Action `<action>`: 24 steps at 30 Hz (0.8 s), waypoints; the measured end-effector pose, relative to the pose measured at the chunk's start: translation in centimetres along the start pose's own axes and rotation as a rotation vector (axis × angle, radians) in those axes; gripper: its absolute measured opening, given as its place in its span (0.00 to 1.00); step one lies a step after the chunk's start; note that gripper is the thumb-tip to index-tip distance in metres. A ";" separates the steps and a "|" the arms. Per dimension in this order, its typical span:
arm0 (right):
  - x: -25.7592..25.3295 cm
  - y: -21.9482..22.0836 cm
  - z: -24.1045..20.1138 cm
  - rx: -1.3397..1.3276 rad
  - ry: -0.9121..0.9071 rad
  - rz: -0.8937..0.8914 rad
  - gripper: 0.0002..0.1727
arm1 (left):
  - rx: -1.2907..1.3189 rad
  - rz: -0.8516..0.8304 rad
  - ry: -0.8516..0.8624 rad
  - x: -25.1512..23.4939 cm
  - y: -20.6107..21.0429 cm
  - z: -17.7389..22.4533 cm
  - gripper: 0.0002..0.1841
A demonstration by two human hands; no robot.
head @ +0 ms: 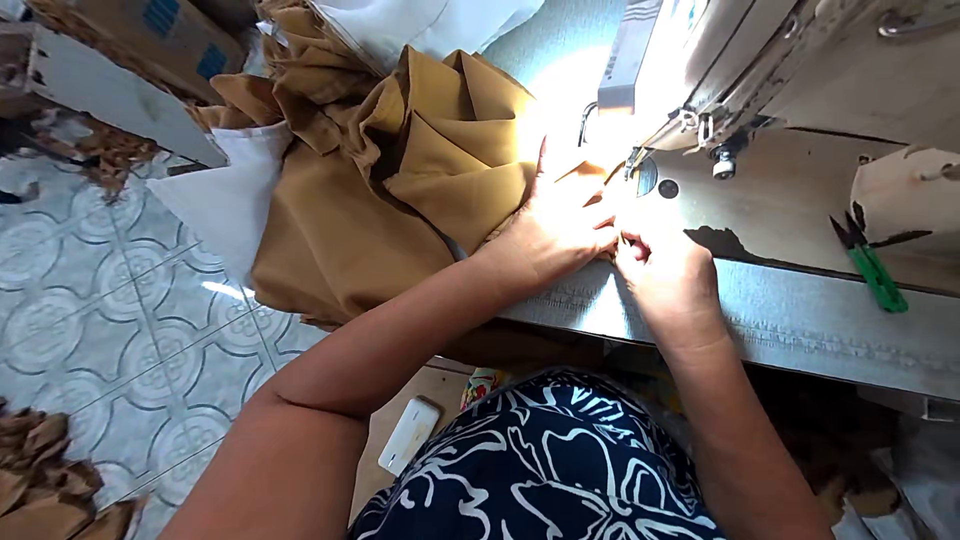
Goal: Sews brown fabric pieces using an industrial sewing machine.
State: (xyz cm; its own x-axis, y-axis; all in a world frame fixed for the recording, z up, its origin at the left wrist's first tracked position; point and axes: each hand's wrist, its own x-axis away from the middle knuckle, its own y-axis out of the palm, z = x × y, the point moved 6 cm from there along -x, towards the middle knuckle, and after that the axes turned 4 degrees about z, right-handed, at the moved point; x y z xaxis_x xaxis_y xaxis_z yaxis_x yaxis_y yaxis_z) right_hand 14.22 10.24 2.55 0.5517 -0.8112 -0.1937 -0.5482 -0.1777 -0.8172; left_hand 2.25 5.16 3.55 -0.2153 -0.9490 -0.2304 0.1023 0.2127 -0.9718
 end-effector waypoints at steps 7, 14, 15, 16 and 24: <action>0.3 0.6 -0.4 0.154 -0.116 -0.007 0.13 | -0.025 -0.083 -0.045 0.5 0.6 0.2 0.22; -0.3 1.0 -0.4 0.181 -0.236 0.084 0.14 | -0.017 0.028 -0.047 0.1 0.9 -0.8 0.19; -0.7 1.1 -0.3 0.180 -0.244 0.101 0.14 | -0.033 0.036 -0.049 -0.2 1.0 -1.1 0.20; -1.2 1.2 -0.2 0.184 -0.249 0.117 0.14 | -0.045 0.042 -0.050 -0.6 1.1 -1.4 0.20; -4.4 2.0 1.3 0.176 -0.156 0.051 0.17 | 0.021 0.170 -0.056 -2.2 1.7 -3.4 0.18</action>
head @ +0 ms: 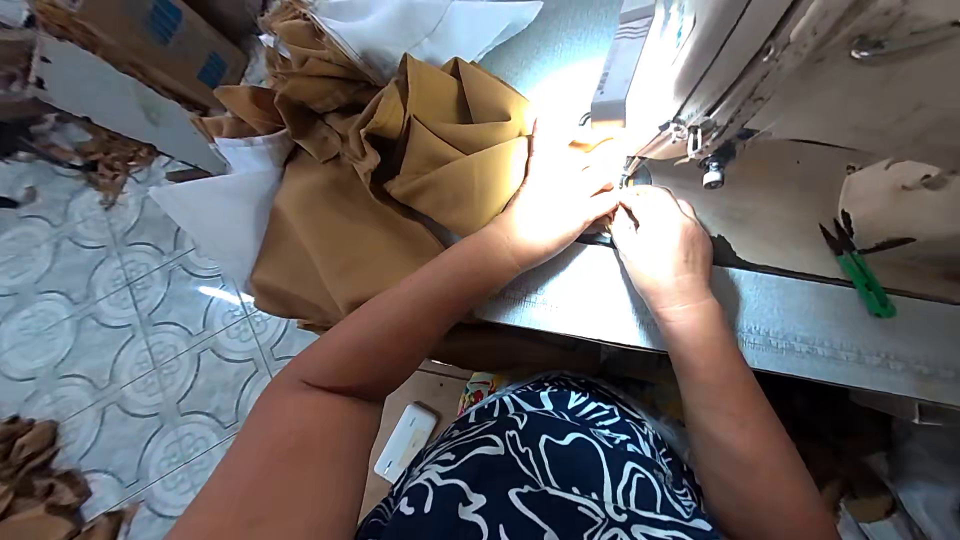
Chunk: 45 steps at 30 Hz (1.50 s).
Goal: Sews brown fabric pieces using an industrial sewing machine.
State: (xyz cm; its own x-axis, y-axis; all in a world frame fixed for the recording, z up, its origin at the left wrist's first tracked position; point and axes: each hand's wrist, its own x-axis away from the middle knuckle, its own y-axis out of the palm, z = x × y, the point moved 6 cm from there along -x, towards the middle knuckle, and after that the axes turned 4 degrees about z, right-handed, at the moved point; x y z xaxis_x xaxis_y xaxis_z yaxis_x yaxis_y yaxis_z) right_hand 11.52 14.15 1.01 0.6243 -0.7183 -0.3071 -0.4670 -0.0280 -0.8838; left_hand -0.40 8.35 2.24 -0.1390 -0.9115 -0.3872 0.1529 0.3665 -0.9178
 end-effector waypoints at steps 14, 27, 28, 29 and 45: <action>6.8 -4.0 0.8 -2.578 0.631 -0.049 0.20 | 0.123 0.086 -0.010 1.1 1.5 -0.5 0.22; 7.6 -2.8 0.1 -2.574 0.749 -0.032 0.17 | 0.273 0.175 0.046 1.1 -3.0 2.1 0.18; 7.7 -2.8 -0.1 -2.552 0.736 -0.045 0.18 | 0.320 0.190 0.017 1.1 -3.5 2.5 0.17; 7.8 -2.8 -0.3 -2.533 0.721 -0.059 0.19 | 0.365 0.211 -0.014 1.0 -3.8 3.0 0.15; 9.4 -3.3 -0.8 -2.438 0.793 -0.104 0.20 | 0.216 0.391 0.094 3.5 -5.1 6.6 0.04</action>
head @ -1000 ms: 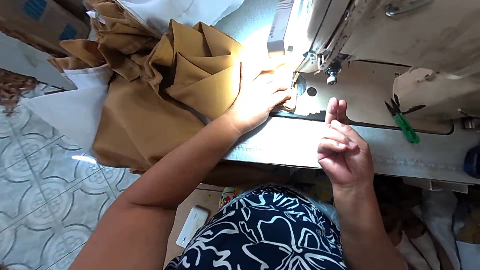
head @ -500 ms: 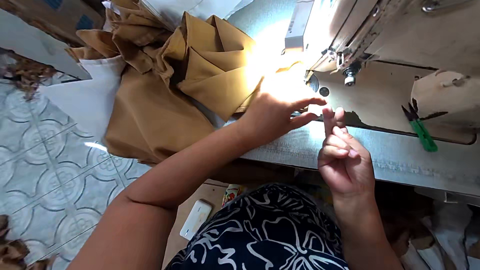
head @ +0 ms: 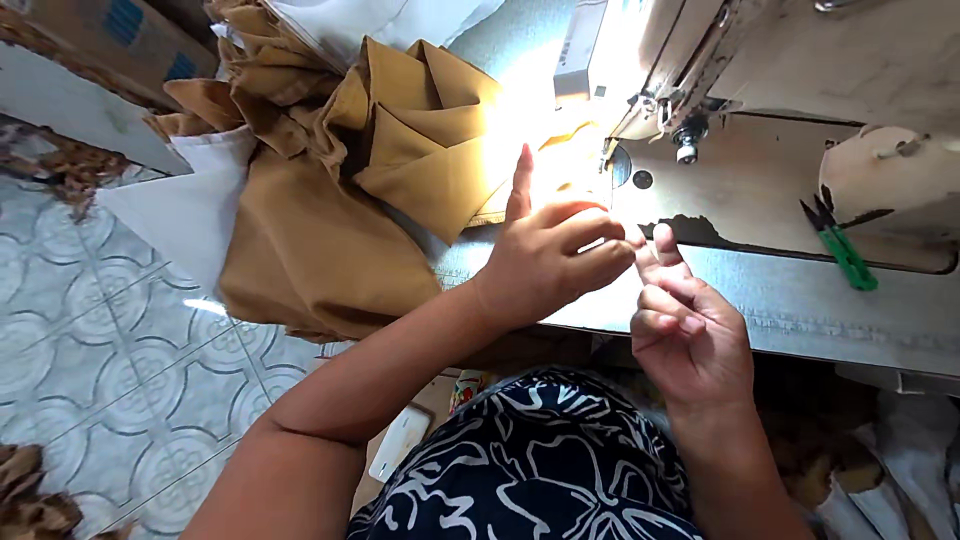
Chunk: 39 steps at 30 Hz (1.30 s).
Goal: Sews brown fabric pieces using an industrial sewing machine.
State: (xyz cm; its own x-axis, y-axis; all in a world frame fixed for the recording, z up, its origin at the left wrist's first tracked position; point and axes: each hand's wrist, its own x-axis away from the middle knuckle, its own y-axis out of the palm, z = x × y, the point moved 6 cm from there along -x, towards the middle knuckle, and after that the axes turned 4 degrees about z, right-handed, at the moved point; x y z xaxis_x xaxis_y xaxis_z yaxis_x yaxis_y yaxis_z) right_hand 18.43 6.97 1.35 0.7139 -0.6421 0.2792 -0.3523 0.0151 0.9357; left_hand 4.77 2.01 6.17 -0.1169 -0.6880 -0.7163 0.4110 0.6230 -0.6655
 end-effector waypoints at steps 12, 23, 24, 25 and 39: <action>-3.9 0.1 -3.8 2.109 -0.616 0.262 0.09 | 0.349 -0.396 0.078 4.3 1.6 5.6 0.10; -8.1 1.3 -1.8 2.011 -0.702 0.253 0.10 | -0.247 -0.372 -0.448 2.2 0.2 -8.3 0.15; -8.7 1.1 -2.1 1.927 -0.669 0.269 0.10 | -0.166 -0.363 -0.522 1.9 -0.1 -9.0 0.15; -9.1 0.9 -2.3 1.823 -0.626 0.270 0.10 | -0.090 -0.330 -0.588 1.7 -0.4 -9.7 0.13; -6.8 0.7 -1.3 1.537 -0.739 0.164 0.05 | 0.290 -0.270 -0.787 1.2 -1.4 -11.2 0.09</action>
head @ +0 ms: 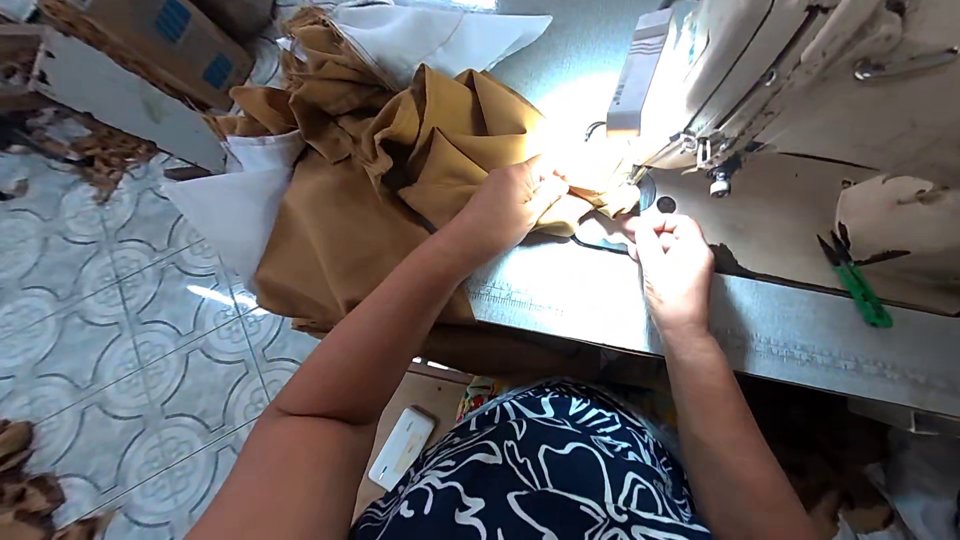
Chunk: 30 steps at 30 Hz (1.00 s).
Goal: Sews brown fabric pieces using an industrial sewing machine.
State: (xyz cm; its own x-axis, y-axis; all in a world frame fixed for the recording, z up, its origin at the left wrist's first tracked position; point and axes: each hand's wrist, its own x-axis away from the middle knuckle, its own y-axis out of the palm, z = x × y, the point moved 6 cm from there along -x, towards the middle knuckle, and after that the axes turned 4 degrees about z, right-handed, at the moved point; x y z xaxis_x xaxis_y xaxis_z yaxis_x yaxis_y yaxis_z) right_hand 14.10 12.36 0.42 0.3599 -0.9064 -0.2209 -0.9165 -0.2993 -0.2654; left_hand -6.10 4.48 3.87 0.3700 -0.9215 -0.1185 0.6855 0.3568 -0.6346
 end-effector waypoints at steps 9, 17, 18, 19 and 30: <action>-1.8 1.9 -1.1 0.217 -0.213 -0.003 0.08 | -0.070 0.017 0.023 0.2 0.1 0.5 0.16; 3.9 -1.6 0.5 -0.192 0.361 -0.046 0.11 | -0.496 -0.003 0.543 1.7 2.9 2.6 0.22; 3.8 -2.0 0.4 -0.091 0.340 -0.059 0.09 | -0.537 0.003 0.539 1.6 3.2 2.6 0.22; 3.7 -2.3 0.1 0.038 0.272 -0.068 0.08 | -0.558 0.001 0.534 1.7 3.4 2.6 0.21; 2.4 -0.7 -1.3 0.545 -0.102 0.003 0.12 | -0.457 0.000 0.728 4.3 5.0 4.4 0.14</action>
State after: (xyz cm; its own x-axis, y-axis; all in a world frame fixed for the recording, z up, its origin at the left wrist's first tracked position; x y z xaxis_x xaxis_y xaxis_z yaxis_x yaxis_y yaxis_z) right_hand 15.40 10.00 1.33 0.3971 -0.8657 -0.3049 -0.7043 -0.0744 -0.7060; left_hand 1.71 3.01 3.55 -0.2318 -0.8459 -0.4804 0.3082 0.4045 -0.8610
